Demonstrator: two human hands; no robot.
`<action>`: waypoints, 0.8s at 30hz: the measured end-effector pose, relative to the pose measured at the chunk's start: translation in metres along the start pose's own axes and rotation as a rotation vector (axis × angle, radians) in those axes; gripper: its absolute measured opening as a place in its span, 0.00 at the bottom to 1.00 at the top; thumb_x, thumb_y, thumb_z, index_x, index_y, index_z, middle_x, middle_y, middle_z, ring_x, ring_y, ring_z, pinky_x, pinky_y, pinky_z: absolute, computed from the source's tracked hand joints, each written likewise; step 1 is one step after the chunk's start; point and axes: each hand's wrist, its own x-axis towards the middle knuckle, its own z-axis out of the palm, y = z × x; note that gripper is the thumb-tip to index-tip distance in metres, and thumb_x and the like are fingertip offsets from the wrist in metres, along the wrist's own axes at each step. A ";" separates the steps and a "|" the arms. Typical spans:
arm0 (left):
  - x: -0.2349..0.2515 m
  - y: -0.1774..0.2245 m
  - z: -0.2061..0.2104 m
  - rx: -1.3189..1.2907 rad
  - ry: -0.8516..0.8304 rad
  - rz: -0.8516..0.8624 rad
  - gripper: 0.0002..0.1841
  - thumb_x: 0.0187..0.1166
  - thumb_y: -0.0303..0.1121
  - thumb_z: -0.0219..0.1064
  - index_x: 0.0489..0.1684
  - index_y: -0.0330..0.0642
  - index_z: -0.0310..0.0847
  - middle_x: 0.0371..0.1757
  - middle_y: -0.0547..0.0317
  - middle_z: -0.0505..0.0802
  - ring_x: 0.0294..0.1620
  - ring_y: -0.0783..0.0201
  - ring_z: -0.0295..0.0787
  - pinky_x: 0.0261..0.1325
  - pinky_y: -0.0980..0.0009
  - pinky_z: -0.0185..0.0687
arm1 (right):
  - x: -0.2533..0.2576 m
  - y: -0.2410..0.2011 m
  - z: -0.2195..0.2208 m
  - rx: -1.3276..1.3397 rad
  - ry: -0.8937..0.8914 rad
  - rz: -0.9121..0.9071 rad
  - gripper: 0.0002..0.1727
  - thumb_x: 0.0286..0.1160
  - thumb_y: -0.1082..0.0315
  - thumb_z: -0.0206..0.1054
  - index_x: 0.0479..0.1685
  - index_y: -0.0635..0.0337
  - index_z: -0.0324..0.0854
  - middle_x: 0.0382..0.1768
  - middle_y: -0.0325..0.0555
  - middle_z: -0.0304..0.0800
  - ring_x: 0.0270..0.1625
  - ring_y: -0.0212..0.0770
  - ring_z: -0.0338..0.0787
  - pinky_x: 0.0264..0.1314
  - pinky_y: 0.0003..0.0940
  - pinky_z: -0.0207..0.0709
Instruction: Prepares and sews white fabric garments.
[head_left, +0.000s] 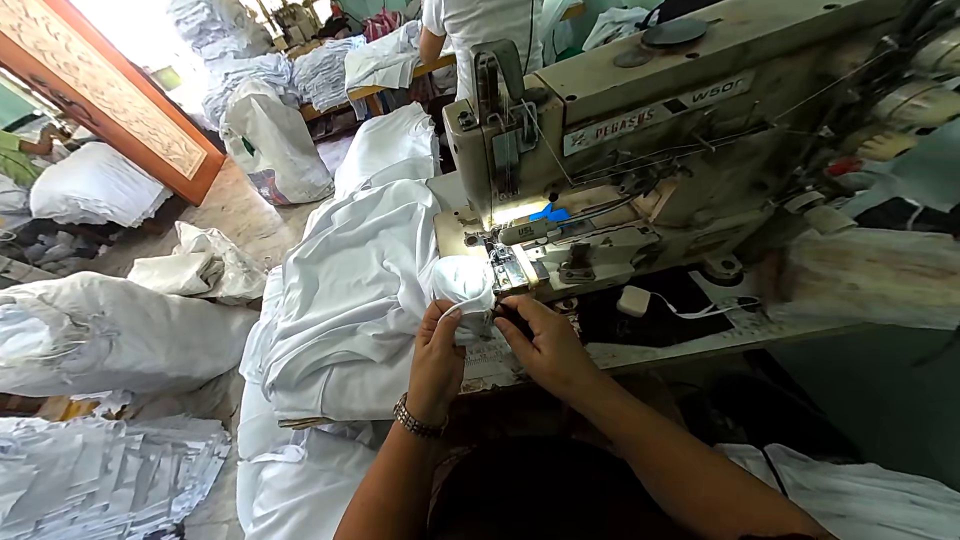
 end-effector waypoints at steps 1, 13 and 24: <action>0.000 0.000 0.000 -0.003 -0.004 0.002 0.09 0.90 0.26 0.48 0.43 0.40 0.75 0.40 0.55 0.91 0.44 0.64 0.91 0.54 0.63 0.89 | 0.000 0.000 0.001 -0.010 -0.002 -0.002 0.19 0.89 0.54 0.57 0.56 0.60 0.86 0.45 0.44 0.91 0.43 0.31 0.89 0.49 0.28 0.84; 0.000 -0.002 -0.002 0.001 -0.007 0.008 0.09 0.90 0.26 0.49 0.42 0.40 0.75 0.40 0.56 0.91 0.44 0.64 0.91 0.55 0.63 0.89 | 0.004 -0.002 0.002 0.002 -0.010 0.046 0.18 0.87 0.56 0.58 0.56 0.59 0.87 0.44 0.43 0.91 0.43 0.31 0.89 0.49 0.29 0.84; -0.008 -0.001 0.002 0.390 -0.217 0.202 0.15 0.92 0.31 0.51 0.54 0.28 0.80 0.64 0.47 0.90 0.65 0.62 0.88 0.70 0.64 0.84 | -0.003 0.000 -0.001 0.328 -0.023 0.120 0.28 0.83 0.43 0.63 0.60 0.61 0.82 0.42 0.38 0.88 0.39 0.25 0.85 0.41 0.22 0.82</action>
